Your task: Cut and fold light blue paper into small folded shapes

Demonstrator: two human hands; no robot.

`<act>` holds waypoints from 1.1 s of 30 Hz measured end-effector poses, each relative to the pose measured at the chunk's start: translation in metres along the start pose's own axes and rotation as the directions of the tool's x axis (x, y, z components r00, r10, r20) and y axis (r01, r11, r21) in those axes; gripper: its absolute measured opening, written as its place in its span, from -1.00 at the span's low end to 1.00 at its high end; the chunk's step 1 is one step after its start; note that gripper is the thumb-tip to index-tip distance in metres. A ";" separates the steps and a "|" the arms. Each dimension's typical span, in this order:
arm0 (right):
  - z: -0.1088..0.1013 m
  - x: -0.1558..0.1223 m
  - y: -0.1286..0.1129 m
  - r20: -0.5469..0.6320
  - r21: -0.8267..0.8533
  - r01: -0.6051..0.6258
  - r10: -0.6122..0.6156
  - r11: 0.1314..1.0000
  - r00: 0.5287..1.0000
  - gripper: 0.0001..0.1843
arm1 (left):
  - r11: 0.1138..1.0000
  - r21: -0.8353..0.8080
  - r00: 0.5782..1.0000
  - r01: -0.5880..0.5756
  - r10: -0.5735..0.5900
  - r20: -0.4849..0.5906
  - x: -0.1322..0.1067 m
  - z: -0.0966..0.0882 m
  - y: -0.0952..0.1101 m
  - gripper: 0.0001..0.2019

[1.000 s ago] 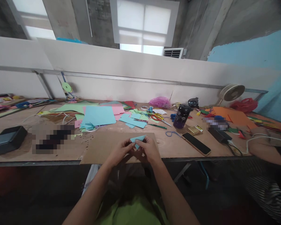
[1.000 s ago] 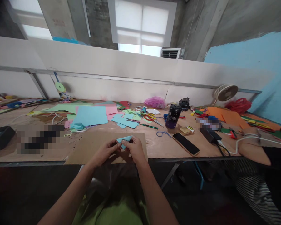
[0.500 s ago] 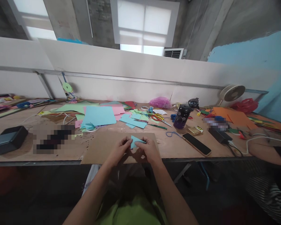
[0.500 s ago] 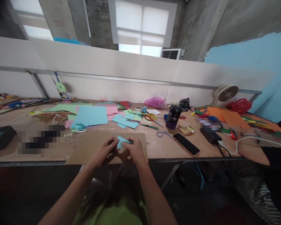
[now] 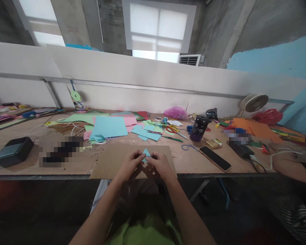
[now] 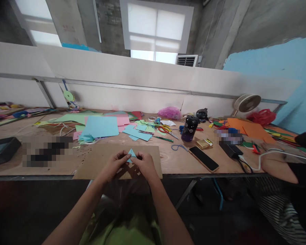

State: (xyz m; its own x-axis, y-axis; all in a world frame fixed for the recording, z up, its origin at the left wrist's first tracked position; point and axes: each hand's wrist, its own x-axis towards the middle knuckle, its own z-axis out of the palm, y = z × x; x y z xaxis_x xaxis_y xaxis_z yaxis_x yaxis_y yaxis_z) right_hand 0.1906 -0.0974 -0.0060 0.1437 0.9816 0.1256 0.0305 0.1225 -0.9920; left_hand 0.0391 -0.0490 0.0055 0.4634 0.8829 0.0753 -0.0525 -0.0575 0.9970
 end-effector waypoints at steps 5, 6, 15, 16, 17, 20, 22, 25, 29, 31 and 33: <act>0.000 0.001 -0.001 -0.012 -0.016 0.031 -0.032 0.999 0.999 -0.73 | 1.000 -0.012 1.000 0.026 -0.026 -0.004 0.001 0.000 -0.001 -0.71; 0.001 0.000 -0.001 -0.005 -0.014 0.019 -0.019 1.000 1.000 -0.73 | 0.999 -0.024 1.000 0.027 -0.027 -0.005 0.001 0.000 -0.001 -0.72; 0.005 -0.004 -0.003 0.027 0.062 -0.059 0.058 0.996 0.998 -0.67 | 0.994 -0.103 0.997 0.034 -0.041 -0.060 0.001 0.004 -0.007 -0.62; 0.005 -0.003 -0.003 0.025 0.069 -0.058 0.056 0.996 0.998 -0.66 | 0.993 -0.111 0.998 0.032 -0.039 -0.059 0.002 0.005 -0.007 -0.62; 0.005 -0.003 -0.002 0.023 0.068 -0.053 0.051 0.996 0.998 -0.66 | 0.992 -0.120 0.998 0.028 -0.036 -0.059 0.002 0.005 -0.008 -0.61; 0.005 -0.003 -0.001 0.036 0.027 -0.047 0.046 0.999 0.998 -0.65 | 0.988 -0.154 0.996 0.021 -0.034 -0.080 0.002 0.006 -0.009 -0.60; 0.005 -0.003 0.000 0.041 0.006 -0.055 0.055 0.998 0.998 -0.64 | 0.985 -0.173 0.994 0.021 -0.039 -0.102 0.002 0.007 -0.008 -0.61; 0.005 -0.003 0.000 0.020 0.027 -0.049 0.048 0.998 0.999 -0.61 | 0.981 -0.192 0.988 0.026 -0.054 -0.142 0.000 0.012 -0.002 -0.62; 0.005 -0.002 -0.002 -0.077 0.098 -0.029 0.037 0.995 0.996 -0.57 | 0.973 -0.229 0.982 0.042 -0.083 -0.172 -0.004 0.025 0.008 -0.63; 0.005 -0.002 -0.004 -0.093 0.115 -0.021 0.032 0.993 0.995 -0.56 | 0.965 -0.259 0.978 0.046 -0.096 -0.187 -0.004 0.031 0.013 -0.62; 0.003 -0.002 -0.004 -0.078 0.113 -0.016 0.025 0.993 0.997 -0.59 | 0.958 -0.279 0.976 0.058 -0.114 -0.187 -0.001 0.033 0.016 -0.62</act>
State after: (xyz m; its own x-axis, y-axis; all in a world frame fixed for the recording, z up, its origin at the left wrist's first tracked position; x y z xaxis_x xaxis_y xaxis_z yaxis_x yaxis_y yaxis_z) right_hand 0.1871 -0.0991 -0.0027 0.2215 0.9699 0.1016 -0.0836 0.1227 -0.9889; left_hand 0.0664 -0.0662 0.0220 0.2929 0.9551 -0.0438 -0.2704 0.1266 0.9544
